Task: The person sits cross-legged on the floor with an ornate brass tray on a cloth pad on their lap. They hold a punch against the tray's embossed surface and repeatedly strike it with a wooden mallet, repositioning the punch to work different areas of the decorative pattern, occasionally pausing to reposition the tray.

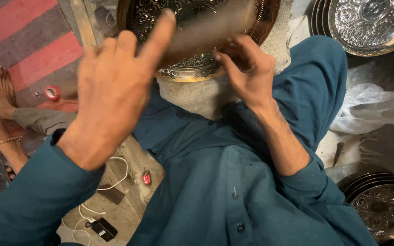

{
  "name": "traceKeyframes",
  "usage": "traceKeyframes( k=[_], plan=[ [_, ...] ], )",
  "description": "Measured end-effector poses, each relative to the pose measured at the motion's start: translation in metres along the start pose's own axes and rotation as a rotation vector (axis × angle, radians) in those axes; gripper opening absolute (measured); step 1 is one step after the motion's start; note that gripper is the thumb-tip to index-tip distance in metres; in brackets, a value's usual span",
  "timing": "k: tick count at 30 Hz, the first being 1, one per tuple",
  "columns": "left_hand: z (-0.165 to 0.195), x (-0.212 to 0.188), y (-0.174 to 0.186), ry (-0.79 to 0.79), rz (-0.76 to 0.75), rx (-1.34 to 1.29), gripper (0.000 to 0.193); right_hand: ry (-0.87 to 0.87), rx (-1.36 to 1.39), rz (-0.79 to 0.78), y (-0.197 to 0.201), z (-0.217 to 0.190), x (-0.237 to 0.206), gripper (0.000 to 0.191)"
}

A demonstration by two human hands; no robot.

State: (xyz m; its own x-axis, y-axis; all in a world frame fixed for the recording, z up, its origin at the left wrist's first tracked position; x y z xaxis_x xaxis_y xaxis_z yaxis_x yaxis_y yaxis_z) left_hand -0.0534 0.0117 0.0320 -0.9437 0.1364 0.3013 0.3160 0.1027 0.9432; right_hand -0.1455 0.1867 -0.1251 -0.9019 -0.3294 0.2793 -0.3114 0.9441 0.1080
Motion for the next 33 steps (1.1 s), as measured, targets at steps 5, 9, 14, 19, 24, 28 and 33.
traceKeyframes(
  k=[5, 9, 14, 19, 24, 28, 33],
  plan=[
    [-0.0025, -0.0015, -0.0032, -0.026, 0.01, 0.061, 0.067, 0.022, -0.034, -0.003, 0.001, 0.0012, -0.0002, 0.027],
    [-0.0037, -0.002, -0.0038, -0.056, 0.01, 0.145, 0.066, -0.005, -0.075, -0.017, -0.0003, 0.0025, -0.0004, 0.03],
    [-0.0038, -0.0026, -0.0042, -0.042, 0.01, 0.107, 0.07, 0.051, -0.067, -0.036, -0.0012, 0.0, 0.002, 0.03],
    [-0.003, -0.0045, -0.0036, -0.006, 0.029, 0.051, 0.07, 0.019, -0.05, -0.019, -0.0005, 0.0008, 0.0008, 0.031],
    [-0.0049, -0.0022, -0.0016, 0.069, 0.027, -0.151, 0.067, 0.005, -0.01, -0.014, -0.0009, 0.0015, 0.0, 0.033],
    [-0.003, 0.0, -0.0017, -0.032, 0.003, 0.084, 0.067, 0.001, -0.03, -0.031, -0.0014, 0.0032, -0.0011, 0.03],
    [-0.0033, -0.0031, -0.0017, -0.091, 0.045, 0.227, 0.066, -0.061, -0.05, -0.058, -0.0021, 0.0056, -0.0014, 0.028]
  ],
)
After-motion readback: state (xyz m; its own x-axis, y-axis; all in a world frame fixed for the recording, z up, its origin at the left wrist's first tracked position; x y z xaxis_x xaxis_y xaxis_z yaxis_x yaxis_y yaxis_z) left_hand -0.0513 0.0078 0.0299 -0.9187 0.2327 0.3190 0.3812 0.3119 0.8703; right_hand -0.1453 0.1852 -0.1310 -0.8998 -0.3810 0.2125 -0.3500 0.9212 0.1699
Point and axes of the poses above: each hand's wrist, its own x-axis towards the middle knuckle, its own y-axis out of the back of the hand, z = x × y, the point moved 5 cm from there along x, towards the middle knuckle, and after that the axes turned 11 degrees about z, right-handed, at the moved point
